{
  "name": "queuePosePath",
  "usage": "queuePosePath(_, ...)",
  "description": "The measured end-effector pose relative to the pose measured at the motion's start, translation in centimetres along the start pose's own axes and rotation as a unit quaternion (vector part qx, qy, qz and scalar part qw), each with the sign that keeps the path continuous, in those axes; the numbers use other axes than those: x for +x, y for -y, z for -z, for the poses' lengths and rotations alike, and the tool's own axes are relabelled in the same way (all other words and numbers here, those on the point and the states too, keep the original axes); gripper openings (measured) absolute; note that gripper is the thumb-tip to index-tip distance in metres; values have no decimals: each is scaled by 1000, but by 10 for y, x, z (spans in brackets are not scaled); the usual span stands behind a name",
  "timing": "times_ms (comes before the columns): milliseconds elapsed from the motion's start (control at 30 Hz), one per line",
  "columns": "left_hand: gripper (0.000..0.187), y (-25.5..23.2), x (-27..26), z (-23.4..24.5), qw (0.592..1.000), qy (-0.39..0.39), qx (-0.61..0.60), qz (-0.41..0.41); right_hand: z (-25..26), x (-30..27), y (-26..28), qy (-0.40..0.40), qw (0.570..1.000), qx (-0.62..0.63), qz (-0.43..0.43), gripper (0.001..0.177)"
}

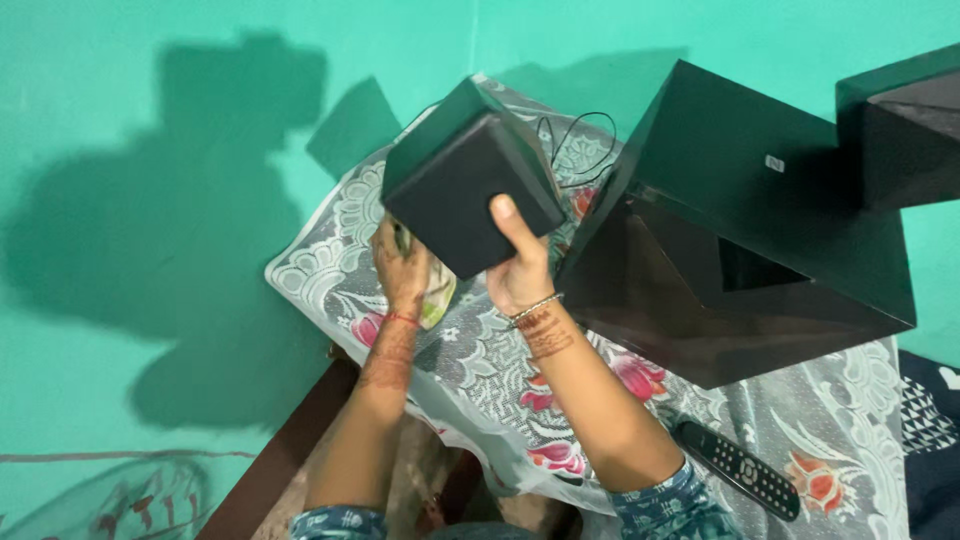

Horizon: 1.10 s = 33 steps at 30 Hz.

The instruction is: The person wipes a black speaker system and a remote control with a green cloth. They clean the main unit, the two satellite speakers, and the remote, then place the cleaned items back on the bed.

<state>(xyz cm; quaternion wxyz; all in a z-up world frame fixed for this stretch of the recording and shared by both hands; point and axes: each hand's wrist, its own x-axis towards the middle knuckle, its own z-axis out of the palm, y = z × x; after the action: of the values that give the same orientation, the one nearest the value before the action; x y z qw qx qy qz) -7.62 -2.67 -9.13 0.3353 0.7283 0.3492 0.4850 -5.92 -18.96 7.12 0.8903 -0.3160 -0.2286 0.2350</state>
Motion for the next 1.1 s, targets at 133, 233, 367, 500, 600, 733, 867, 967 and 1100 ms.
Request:
queuePosePath(133,59,-24,-3,41,998,-34,-56,-25,-26,-2,16,26,982,-91,164,100)
queuePosePath(233,75,-99,-8,85,935,94,-310,145,-38,-3,27,6,958,-185,220,109)
queuePosePath(367,81,-187,-16,126,888,190,-398,131,-35,3,44,-13,787,-475,394,114)
queuePosePath(500,89,-230,-5,137,781,334,-504,153,-23,-1,65,12,715,-541,442,123)
queuePosePath(600,96,-247,6,122,729,374,-562,110,-20,0,98,88,660,-572,479,133)
queuePosePath(733,96,-266,29,107,678,410,-598,120,-20,-5,151,228,744,-503,377,141)
queuePosePath(867,88,-283,46,84,648,399,-645,77,-4,9,189,288,808,-441,264,117)
queuePosePath(967,81,-290,55,64,610,394,-683,73,11,23,207,300,860,-373,179,94)
queuePosePath(1100,72,-294,69,30,581,396,-708,57,26,41,226,254,916,-295,93,86)
